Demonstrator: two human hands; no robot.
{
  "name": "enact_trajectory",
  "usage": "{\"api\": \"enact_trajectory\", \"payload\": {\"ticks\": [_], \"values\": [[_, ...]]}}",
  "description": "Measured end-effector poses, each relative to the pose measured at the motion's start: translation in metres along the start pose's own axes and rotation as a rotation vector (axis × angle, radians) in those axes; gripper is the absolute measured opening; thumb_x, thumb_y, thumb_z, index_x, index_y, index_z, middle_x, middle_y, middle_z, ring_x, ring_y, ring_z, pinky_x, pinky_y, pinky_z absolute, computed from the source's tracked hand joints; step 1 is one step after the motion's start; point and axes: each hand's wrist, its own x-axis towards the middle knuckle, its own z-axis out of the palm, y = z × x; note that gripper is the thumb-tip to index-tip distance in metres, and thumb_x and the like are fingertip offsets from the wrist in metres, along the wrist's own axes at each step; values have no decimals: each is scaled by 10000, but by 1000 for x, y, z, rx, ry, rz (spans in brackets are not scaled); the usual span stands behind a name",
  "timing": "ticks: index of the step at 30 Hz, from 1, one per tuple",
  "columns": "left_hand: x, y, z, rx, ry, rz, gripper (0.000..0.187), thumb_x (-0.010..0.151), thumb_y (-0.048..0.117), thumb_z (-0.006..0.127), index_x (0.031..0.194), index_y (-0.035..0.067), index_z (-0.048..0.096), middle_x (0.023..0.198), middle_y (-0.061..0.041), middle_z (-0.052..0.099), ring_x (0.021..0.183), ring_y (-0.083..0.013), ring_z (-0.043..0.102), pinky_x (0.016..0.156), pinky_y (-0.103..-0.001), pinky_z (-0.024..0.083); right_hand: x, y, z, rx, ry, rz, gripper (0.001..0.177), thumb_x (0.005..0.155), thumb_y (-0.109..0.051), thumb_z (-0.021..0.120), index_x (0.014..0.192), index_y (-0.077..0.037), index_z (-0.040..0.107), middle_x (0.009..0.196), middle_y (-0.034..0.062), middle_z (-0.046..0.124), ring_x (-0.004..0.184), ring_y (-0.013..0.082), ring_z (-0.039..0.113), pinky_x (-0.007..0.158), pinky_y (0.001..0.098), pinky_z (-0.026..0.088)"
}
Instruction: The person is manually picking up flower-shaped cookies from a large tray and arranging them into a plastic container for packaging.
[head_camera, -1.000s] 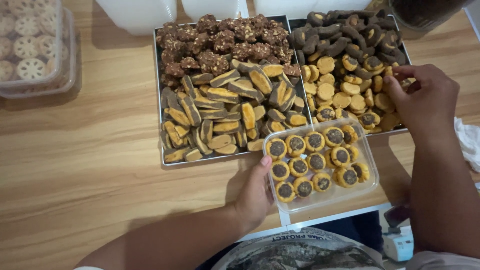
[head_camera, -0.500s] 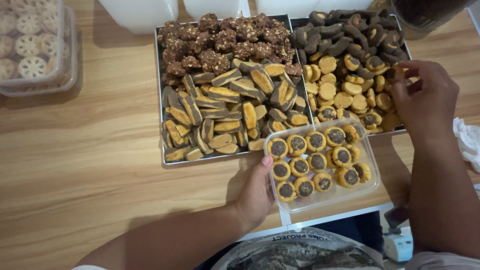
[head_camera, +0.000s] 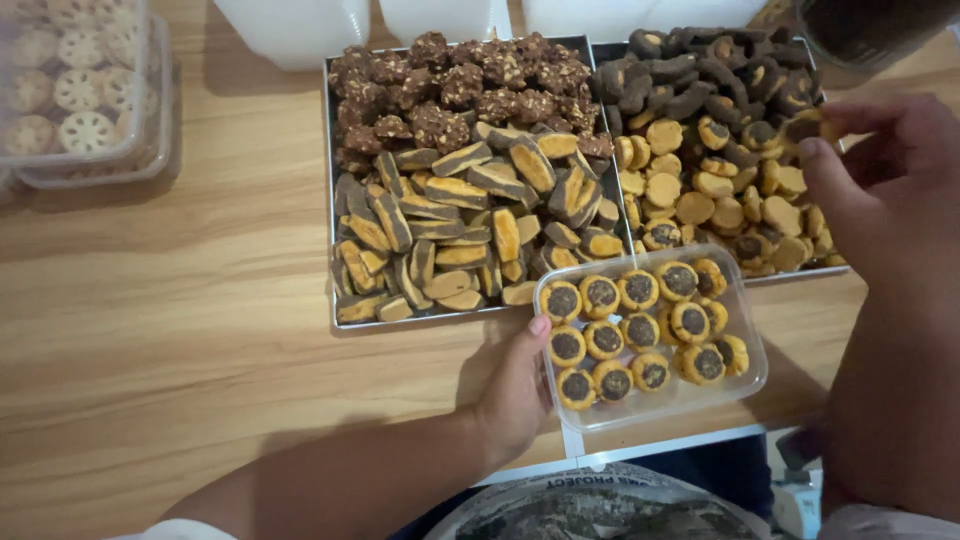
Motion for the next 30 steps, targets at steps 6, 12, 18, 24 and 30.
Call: {"api": "enact_trajectory", "payload": {"ticks": [6, 12, 18, 24, 30], "values": [[13, -9, -7, -100, 46, -23, 616, 975, 467, 399, 1450, 108, 558, 1370, -200, 672, 1251, -344, 639, 1005, -479, 556, 6, -89, -7, 209, -228, -172, 238, 1046, 85, 752, 1255, 69, 639, 1057, 190, 697, 810, 179, 641, 642, 248, 512], [26, -22, -18, -182, -25, -14, 649, 974, 471, 416, 1490, 94, 530, 1421, -182, 635, 1290, -332, 606, 1060, -468, 516, -17, -57, 13, 271, -291, -613, 287, 927, -71, 773, 1165, -127, 623, 1012, 92, 733, 807, 159, 703, 639, 243, 549], [25, -23, -21, -122, -138, 42, 699, 969, 522, 379, 1516, 102, 489, 1438, -195, 605, 1320, -360, 572, 1035, -524, 518, -26, -51, 12, 97, -143, -953, 282, 914, -115, 819, 1097, -141, 607, 1041, 149, 713, 732, 236, 609, 583, 350, 474], [14, -6, 4, -267, 293, -113, 516, 935, 382, 564, 1361, 91, 578, 1314, -207, 671, 1202, -387, 628, 1016, -578, 496, -12, -35, 18, 166, 9, -1077, 243, 923, -100, 760, 956, -143, 523, 804, 129, 689, 626, 227, 594, 523, 360, 471], [13, -2, 9, -280, 479, -100, 406, 922, 318, 646, 1250, 79, 632, 1200, -216, 738, 1086, -410, 697, 907, -615, 561, -8, -39, 18, 192, 7, -1014, 153, 952, -136, 707, 1064, -112, 605, 840, 133, 650, 658, 239, 565, 564, 377, 445]]}}
